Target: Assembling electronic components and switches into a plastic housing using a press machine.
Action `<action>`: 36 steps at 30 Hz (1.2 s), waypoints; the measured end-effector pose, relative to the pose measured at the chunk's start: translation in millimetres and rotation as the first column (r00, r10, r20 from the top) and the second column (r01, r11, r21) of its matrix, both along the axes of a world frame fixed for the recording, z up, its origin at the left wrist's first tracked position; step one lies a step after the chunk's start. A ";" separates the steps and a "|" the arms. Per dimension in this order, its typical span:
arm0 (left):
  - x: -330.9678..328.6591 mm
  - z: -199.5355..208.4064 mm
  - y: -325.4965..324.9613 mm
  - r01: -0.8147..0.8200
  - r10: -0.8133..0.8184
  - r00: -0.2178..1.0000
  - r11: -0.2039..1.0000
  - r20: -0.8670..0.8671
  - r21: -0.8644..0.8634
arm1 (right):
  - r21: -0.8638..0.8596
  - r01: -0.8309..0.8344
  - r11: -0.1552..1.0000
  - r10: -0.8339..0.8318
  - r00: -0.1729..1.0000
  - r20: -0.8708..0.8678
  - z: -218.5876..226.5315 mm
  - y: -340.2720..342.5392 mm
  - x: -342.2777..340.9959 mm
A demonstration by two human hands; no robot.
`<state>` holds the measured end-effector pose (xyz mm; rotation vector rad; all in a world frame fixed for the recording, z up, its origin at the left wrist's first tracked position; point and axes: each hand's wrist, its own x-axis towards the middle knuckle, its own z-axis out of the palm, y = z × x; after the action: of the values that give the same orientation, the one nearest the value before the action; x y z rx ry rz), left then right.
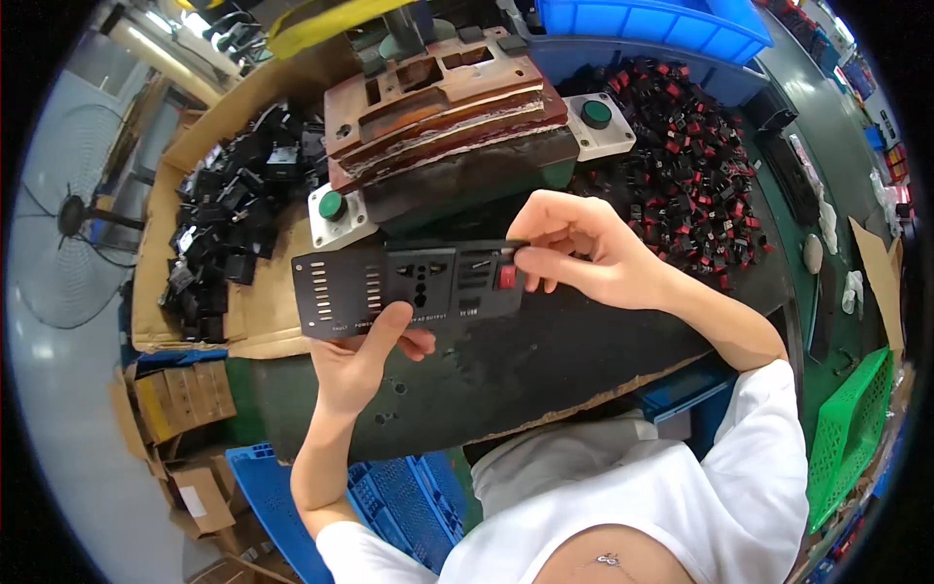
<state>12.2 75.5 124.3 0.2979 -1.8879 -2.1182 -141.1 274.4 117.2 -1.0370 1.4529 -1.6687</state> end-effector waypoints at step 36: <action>234.4 -28.2 13.6 -0.946 0.870 0.134 0.255 -0.474 0.199 | -0.108 0.215 0.971 -0.181 0.355 -0.917 -35.7 -14.1 -2.5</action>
<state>246.6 89.1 96.0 0.6064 -0.9826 -0.9724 -143.6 260.3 81.6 -2.0553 2.3754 -1.1390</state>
